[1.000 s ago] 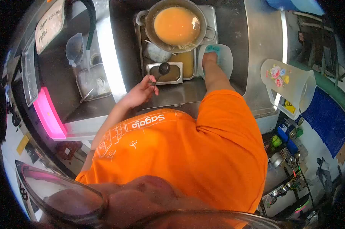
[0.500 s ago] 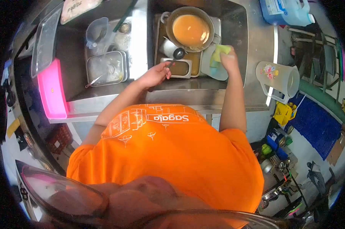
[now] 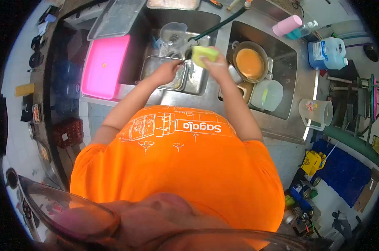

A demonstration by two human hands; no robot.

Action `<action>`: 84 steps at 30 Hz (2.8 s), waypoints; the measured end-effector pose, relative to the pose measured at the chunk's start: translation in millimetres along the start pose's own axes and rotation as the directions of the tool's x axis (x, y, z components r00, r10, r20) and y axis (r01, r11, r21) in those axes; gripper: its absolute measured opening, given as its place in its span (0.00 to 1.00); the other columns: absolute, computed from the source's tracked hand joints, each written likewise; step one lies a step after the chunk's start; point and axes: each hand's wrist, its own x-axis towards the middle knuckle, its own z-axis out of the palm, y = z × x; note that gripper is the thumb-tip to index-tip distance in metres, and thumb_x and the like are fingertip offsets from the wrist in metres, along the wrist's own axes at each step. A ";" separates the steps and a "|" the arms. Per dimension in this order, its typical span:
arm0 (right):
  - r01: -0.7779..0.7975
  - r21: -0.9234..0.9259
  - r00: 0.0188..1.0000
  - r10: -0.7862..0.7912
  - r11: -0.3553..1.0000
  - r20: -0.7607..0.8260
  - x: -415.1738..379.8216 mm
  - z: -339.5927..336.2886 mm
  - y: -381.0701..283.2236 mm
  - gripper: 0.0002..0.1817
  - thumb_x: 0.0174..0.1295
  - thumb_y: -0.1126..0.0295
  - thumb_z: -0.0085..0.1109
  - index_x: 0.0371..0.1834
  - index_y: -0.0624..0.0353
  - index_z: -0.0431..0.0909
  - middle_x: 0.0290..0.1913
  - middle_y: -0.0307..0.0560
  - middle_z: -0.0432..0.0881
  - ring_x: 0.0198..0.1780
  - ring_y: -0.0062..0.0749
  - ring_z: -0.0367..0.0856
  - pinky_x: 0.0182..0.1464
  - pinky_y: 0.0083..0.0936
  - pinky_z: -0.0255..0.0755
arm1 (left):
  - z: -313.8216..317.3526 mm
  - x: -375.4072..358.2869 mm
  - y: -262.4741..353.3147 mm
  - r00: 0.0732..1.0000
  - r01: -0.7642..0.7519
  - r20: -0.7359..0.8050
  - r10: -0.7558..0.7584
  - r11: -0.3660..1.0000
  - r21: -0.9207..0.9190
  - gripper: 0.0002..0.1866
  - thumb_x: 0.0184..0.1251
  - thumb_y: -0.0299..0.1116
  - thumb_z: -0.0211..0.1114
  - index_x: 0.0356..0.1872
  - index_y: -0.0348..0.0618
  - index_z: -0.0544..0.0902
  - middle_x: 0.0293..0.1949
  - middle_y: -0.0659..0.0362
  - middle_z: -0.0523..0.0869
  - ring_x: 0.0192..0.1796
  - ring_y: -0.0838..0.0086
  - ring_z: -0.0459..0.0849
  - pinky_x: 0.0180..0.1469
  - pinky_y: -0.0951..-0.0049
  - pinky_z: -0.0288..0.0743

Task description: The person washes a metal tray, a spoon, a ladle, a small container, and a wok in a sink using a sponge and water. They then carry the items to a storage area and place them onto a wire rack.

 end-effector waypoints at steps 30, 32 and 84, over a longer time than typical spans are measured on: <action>0.285 -0.744 0.958 -0.186 0.605 0.217 36.4 45.7 64.0 0.25 0.49 0.76 0.58 0.54 0.59 0.67 0.44 0.62 0.78 0.43 0.57 0.79 0.44 0.40 0.72 | 7.6 -1.0 -24.0 0.990 -0.138 0.011 0.138 0.989 -0.057 0.12 0.68 0.34 0.51 0.43 0.40 0.80 0.37 0.45 0.83 0.42 0.51 0.81 0.44 0.60 0.73; 0.227 -0.741 0.962 -0.263 0.632 0.070 31.4 49.4 57.6 0.24 0.51 0.76 0.56 0.54 0.58 0.67 0.44 0.61 0.79 0.44 0.55 0.79 0.44 0.40 0.72 | 11.2 -2.1 -35.7 0.999 -0.043 -0.021 0.041 0.994 -0.104 0.12 0.68 0.35 0.50 0.41 0.41 0.80 0.35 0.45 0.83 0.39 0.51 0.81 0.43 0.59 0.73; -0.643 -0.749 0.521 0.808 0.161 -0.274 -22.6 -415.1 356.2 0.16 0.57 0.68 0.50 0.44 0.63 0.81 0.50 0.57 0.80 0.50 0.51 0.79 0.51 0.38 0.72 | 405.1 187.8 41.9 0.683 0.428 0.354 -0.639 0.742 0.516 0.29 0.51 0.37 0.67 0.52 0.34 0.69 0.55 0.44 0.76 0.59 0.58 0.76 0.58 0.65 0.71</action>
